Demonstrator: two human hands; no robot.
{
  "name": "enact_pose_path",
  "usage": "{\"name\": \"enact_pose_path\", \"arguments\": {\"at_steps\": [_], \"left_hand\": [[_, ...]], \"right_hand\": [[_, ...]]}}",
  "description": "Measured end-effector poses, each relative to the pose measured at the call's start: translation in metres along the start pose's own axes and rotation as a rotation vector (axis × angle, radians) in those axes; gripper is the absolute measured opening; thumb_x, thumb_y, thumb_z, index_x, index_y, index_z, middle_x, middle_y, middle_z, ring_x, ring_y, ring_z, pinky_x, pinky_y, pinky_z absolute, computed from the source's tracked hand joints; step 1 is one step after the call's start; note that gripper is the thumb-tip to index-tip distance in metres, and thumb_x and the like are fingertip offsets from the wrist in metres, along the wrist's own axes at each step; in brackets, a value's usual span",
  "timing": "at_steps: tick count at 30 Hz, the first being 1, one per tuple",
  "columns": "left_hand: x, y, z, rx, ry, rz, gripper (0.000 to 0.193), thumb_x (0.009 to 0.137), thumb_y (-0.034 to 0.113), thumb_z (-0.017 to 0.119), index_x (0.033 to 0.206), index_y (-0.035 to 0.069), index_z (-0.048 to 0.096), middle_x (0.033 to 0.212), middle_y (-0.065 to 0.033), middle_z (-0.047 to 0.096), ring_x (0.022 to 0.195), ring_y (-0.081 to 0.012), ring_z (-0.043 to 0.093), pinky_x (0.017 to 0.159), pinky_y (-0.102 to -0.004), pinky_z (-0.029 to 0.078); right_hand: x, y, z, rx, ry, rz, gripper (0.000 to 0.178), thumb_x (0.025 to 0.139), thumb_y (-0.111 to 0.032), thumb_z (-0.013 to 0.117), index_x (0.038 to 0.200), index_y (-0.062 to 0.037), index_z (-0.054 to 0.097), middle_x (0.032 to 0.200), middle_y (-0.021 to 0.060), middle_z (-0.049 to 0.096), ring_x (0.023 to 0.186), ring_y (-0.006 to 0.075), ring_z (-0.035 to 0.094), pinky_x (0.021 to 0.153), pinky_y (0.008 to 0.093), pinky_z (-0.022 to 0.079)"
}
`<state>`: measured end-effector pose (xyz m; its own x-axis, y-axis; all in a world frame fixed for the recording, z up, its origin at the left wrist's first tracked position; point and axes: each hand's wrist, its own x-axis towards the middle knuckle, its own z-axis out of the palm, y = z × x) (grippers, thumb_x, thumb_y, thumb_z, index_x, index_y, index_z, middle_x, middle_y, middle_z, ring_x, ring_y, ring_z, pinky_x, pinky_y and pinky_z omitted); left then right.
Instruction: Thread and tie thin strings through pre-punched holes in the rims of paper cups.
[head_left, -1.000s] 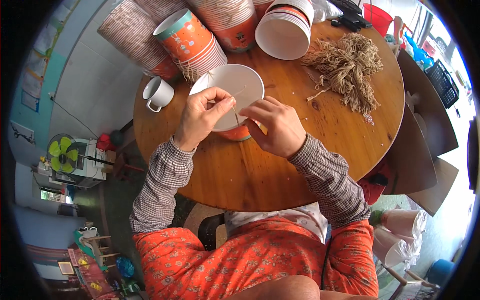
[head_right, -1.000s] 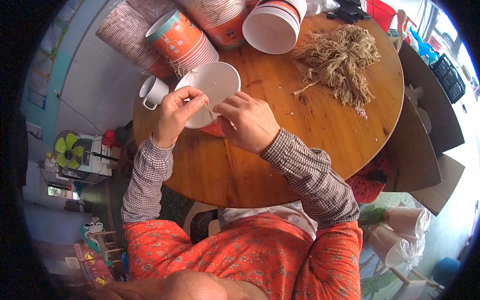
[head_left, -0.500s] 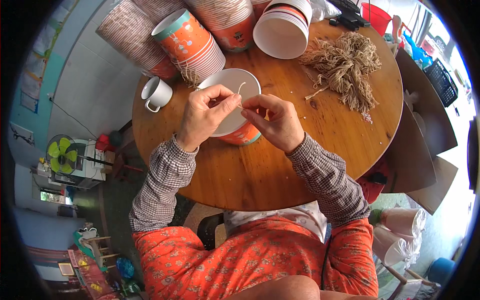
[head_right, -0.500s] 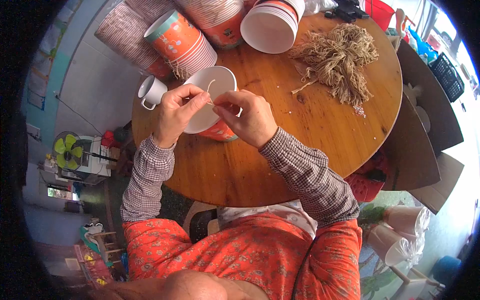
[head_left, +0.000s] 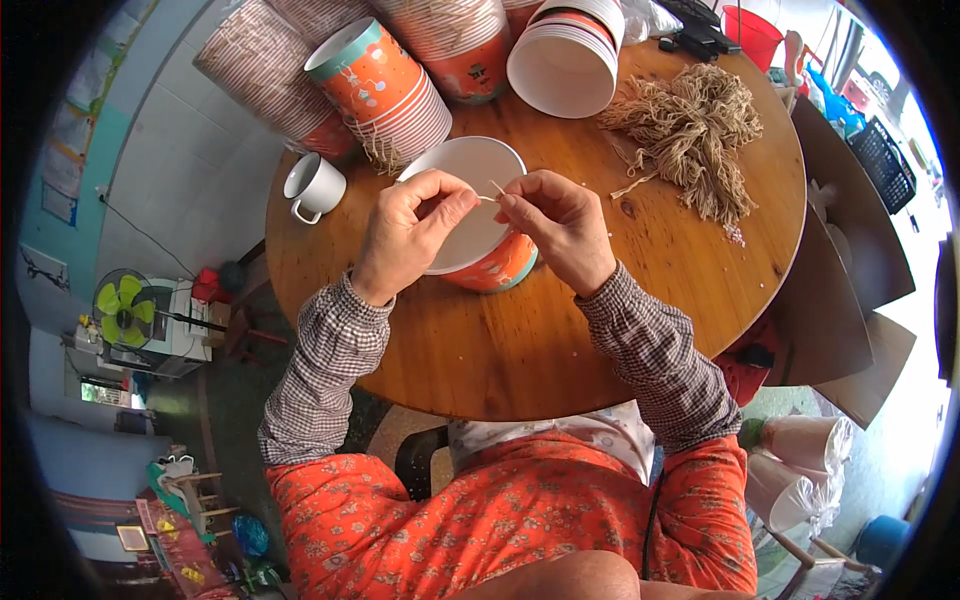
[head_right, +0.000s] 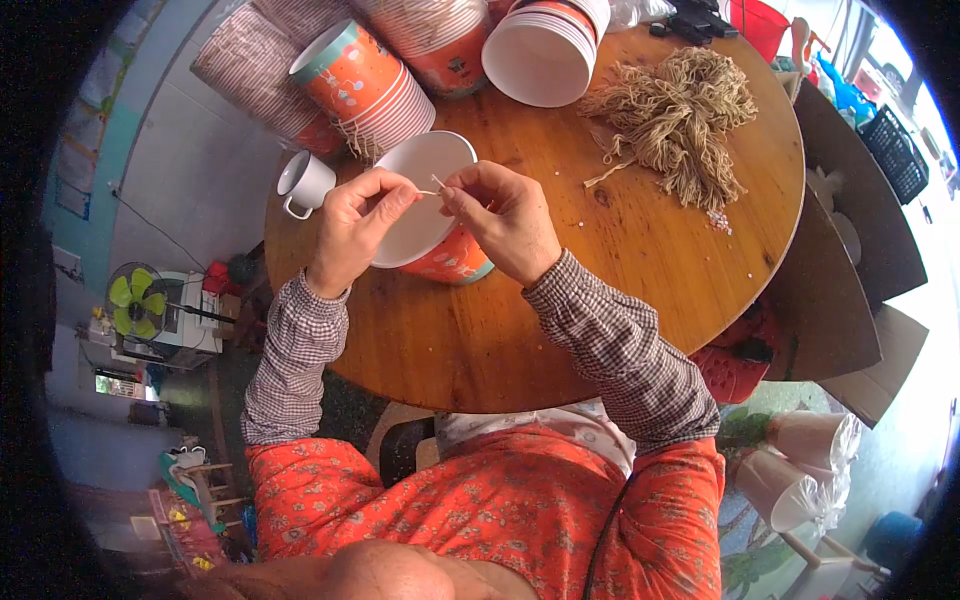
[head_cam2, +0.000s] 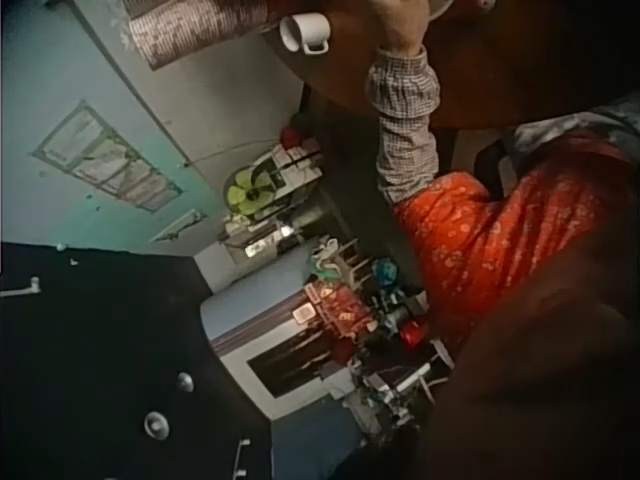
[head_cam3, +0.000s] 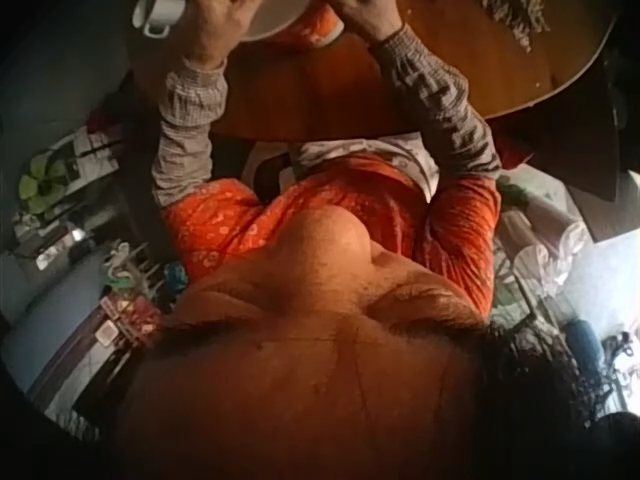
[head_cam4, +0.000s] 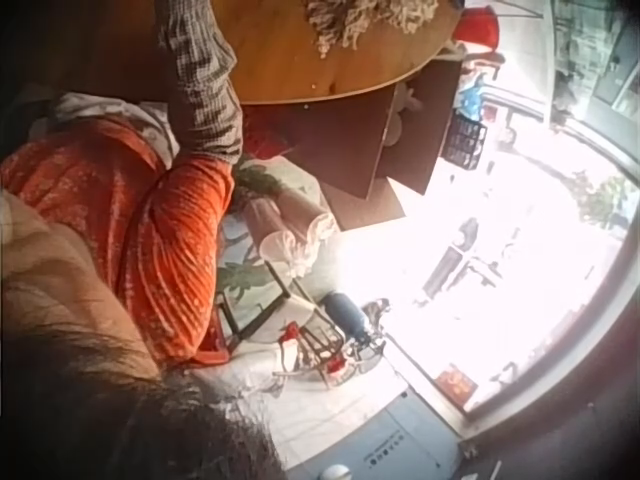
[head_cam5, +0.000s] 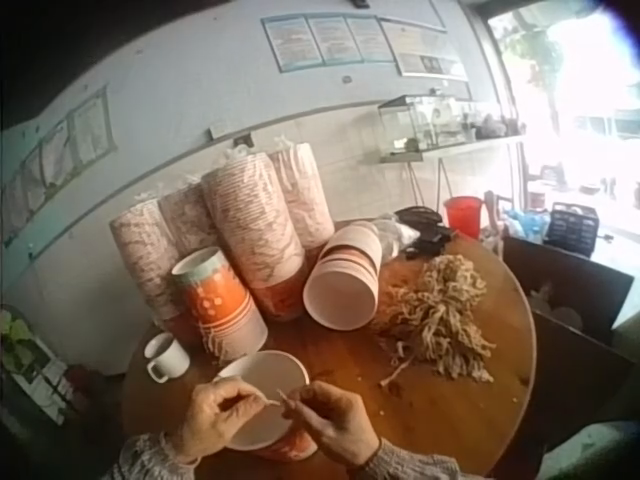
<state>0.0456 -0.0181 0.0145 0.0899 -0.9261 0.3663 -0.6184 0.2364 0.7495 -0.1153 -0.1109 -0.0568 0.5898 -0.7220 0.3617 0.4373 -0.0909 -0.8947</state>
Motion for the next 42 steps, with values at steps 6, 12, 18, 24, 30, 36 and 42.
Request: {"name": "enact_pose_path", "arguments": {"at_steps": [6,12,18,24,30,36,42], "left_hand": [[0.006,0.006,0.003,0.253,0.038,0.369,0.011,0.092,0.01,0.063,0.091,-0.001,0.064,0.084,-0.0029,0.065,0.07,-0.0083,0.059,0.064,-0.0232,0.049],[0.004,0.008,0.007,-0.018,-0.055,-0.051,0.013,0.095,0.012,0.059,0.093,-0.001,0.061,0.081,-0.0031,0.064,0.066,-0.0078,0.06,0.059,-0.0214,0.049],[0.005,0.001,0.011,-0.09,-0.009,-0.001,0.015,0.097,0.013,0.056,0.09,-0.001,0.058,0.076,-0.0024,0.062,0.061,-0.0073,0.058,0.057,-0.021,0.048],[0.008,0.009,0.002,-0.086,-0.078,-0.25,0.015,0.096,0.014,0.058,0.089,0.001,0.058,0.066,0.0006,0.058,0.058,-0.0035,0.052,0.051,-0.0199,0.041],[0.003,0.01,-0.001,-0.214,-0.068,-0.262,0.015,0.095,0.013,0.059,0.088,0.0,0.059,0.067,0.002,0.058,0.061,-0.0025,0.052,0.052,-0.0193,0.041],[0.0,0.012,0.011,0.046,-0.006,0.058,0.01,0.094,0.01,0.059,0.091,0.001,0.061,0.075,-0.0034,0.065,0.061,-0.0098,0.061,0.056,-0.0226,0.048],[0.001,0.015,0.009,-0.021,0.024,-0.096,0.012,0.096,0.011,0.057,0.09,0.001,0.058,0.074,-0.0036,0.065,0.061,-0.0099,0.064,0.053,-0.0211,0.048]], "right_hand": [[-0.001,-0.005,0.0,-0.198,-0.038,0.008,0.015,0.089,-0.011,0.065,0.092,0.0027,0.066,0.078,0.0056,0.068,0.074,0.008,0.061,0.068,0.0257,0.051],[-0.001,-0.002,0.0,-0.148,-0.04,-0.045,0.016,0.088,-0.012,0.066,0.095,0.0025,0.066,0.078,0.0059,0.068,0.074,0.0085,0.06,0.069,0.026,0.051],[-0.003,-0.01,0.001,-0.367,-0.132,-0.097,0.014,0.085,-0.01,0.069,0.094,0.0,0.066,0.079,0.0077,0.064,0.068,0.0131,0.061,0.066,0.0277,0.051],[-0.004,-0.012,0.002,-0.482,0.037,-0.32,0.013,0.082,-0.007,0.07,0.09,-0.0013,0.062,0.081,0.0098,0.064,0.065,0.0185,0.062,0.06,0.029,0.051],[-0.003,-0.011,0.0,-0.508,0.042,-0.3,0.012,0.082,-0.007,0.069,0.091,-0.0029,0.064,0.081,0.0094,0.064,0.066,0.0198,0.063,0.059,0.0296,0.051],[0.001,-0.002,-0.001,-0.621,-0.053,-0.461,0.013,0.082,-0.007,0.07,0.093,-0.0013,0.066,0.078,0.006,0.059,0.062,0.0152,0.057,0.058,0.0274,0.048],[-0.002,-0.003,0.002,-0.626,-0.079,-0.418,0.013,0.081,-0.005,0.07,0.094,-0.0019,0.066,0.077,0.0055,0.059,0.062,0.0151,0.058,0.057,0.027,0.048]]}}
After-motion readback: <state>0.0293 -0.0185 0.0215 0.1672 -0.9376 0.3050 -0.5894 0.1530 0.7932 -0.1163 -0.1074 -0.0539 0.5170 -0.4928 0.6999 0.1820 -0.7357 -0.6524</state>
